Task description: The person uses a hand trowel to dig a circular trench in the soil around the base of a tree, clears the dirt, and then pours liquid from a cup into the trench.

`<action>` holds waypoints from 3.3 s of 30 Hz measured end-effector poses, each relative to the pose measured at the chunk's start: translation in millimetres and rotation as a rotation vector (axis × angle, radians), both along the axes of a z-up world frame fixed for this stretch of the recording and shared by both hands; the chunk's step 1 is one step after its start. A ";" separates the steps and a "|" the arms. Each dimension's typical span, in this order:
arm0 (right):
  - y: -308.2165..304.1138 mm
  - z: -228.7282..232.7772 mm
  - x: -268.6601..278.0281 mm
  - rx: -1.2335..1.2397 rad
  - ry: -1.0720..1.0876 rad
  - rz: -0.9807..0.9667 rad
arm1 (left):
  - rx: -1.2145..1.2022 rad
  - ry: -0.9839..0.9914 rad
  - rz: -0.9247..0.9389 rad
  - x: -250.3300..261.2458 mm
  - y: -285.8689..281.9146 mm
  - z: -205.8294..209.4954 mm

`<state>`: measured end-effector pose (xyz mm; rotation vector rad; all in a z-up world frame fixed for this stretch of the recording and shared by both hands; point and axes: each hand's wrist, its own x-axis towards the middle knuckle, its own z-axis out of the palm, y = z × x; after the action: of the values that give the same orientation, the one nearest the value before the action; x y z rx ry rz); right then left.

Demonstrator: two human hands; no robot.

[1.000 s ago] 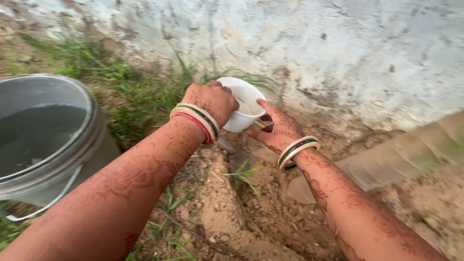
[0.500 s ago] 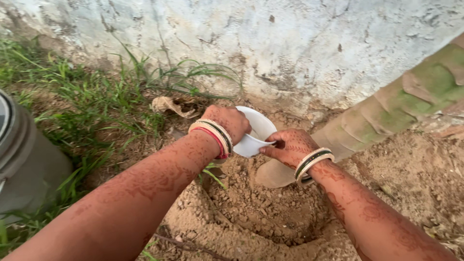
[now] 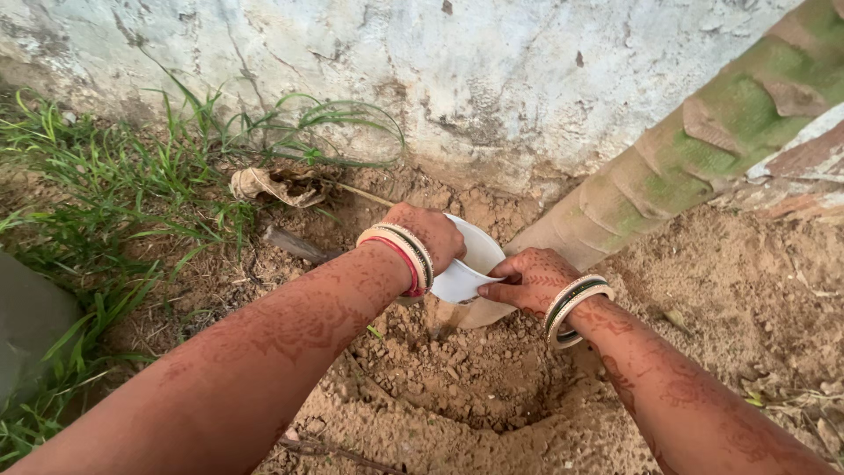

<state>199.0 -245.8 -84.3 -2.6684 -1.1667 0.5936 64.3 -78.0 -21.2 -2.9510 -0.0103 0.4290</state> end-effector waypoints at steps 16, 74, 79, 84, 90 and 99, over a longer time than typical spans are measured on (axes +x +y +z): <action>-43.5 13.3 -1.3 -0.141 0.077 -0.091 | -0.047 0.023 -0.074 25.7 -37.8 -27.7; -138.9 6.7 67.9 -0.393 -0.288 -0.348 | -0.827 -0.168 0.391 118.2 -44.5 -106.9; -133.0 0.4 64.8 -0.403 -0.285 -0.355 | -1.013 -0.053 0.606 121.2 -55.3 -108.8; -129.1 0.2 52.4 -0.416 -0.255 -0.253 | -0.996 -0.252 0.577 143.9 -49.2 -147.0; -127.4 -4.0 38.4 -0.337 -0.203 -0.202 | -1.184 -0.343 0.743 173.0 -27.8 -194.3; -107.7 26.6 10.3 -0.114 -0.077 0.009 | -1.631 -0.396 1.076 139.9 17.1 -176.8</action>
<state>209.2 -353.5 -57.7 -2.8061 -1.2005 0.5798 204.2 -60.9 -198.0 -4.0253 -2.3908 -0.3162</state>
